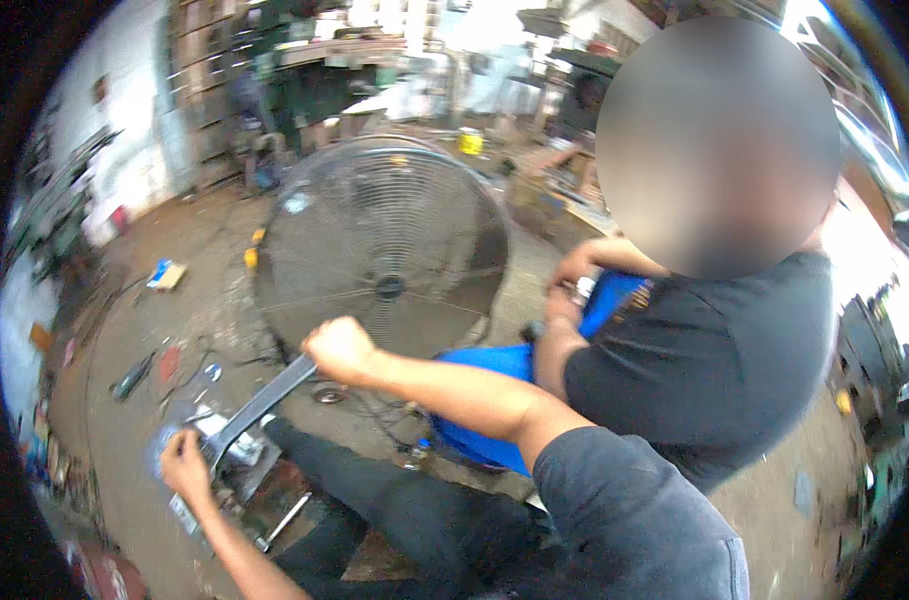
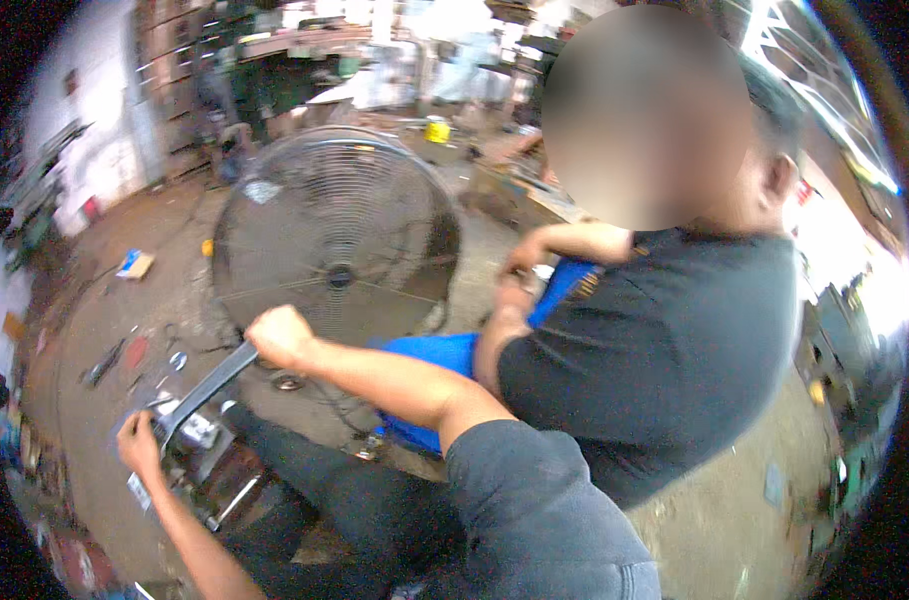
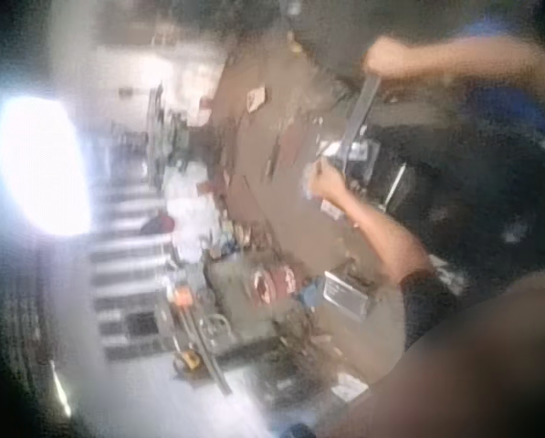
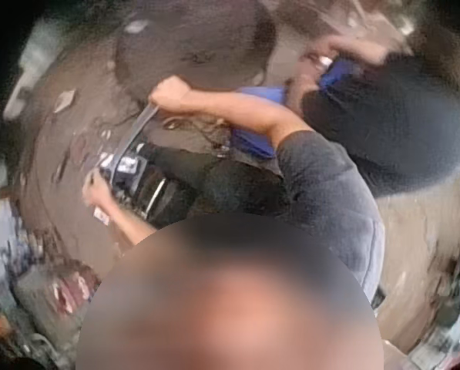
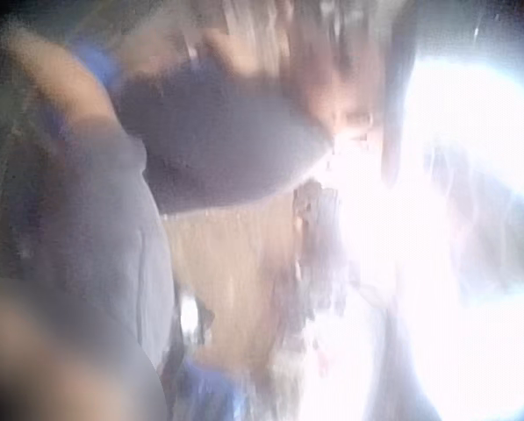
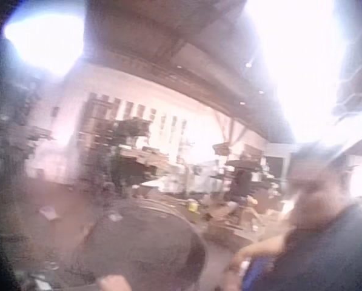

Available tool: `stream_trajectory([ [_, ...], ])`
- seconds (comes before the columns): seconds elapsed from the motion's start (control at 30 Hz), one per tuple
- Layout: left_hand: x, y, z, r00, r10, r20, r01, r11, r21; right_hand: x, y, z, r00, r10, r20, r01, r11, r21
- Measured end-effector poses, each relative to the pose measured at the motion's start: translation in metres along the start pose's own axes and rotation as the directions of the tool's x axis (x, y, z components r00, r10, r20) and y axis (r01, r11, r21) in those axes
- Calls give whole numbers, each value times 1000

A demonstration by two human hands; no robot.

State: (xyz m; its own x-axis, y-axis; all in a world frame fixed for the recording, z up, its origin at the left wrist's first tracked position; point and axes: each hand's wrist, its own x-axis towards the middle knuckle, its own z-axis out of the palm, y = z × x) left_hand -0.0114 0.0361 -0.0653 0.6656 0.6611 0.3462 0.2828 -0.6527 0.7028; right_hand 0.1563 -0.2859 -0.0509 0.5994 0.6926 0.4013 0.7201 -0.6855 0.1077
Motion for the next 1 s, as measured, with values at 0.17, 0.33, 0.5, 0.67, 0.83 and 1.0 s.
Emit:
stream_trajectory([
  [0.17,-8,18,19,849,-188,-494,250,966,62,192,3,29,994,-110,-11,110,992,-62],
  [0.33,1,38,36,663,-257,-703,422,904,68,298,-11,55,852,-461,247,498,860,-110],
  [0.5,1,46,30,700,-275,-660,441,892,97,268,-3,82,908,-412,-71,416,907,58],
  [0.67,-4,35,18,833,-227,-504,345,926,153,169,0,80,981,-101,-168,147,946,289],
  [0.83,-12,13,1,974,24,-225,-4,996,89,14,-11,31,970,238,41,-241,959,148],
  [1.0,3,-21,-13,941,324,96,-301,933,-196,-105,-71,-51,938,283,202,-329,909,257],
])
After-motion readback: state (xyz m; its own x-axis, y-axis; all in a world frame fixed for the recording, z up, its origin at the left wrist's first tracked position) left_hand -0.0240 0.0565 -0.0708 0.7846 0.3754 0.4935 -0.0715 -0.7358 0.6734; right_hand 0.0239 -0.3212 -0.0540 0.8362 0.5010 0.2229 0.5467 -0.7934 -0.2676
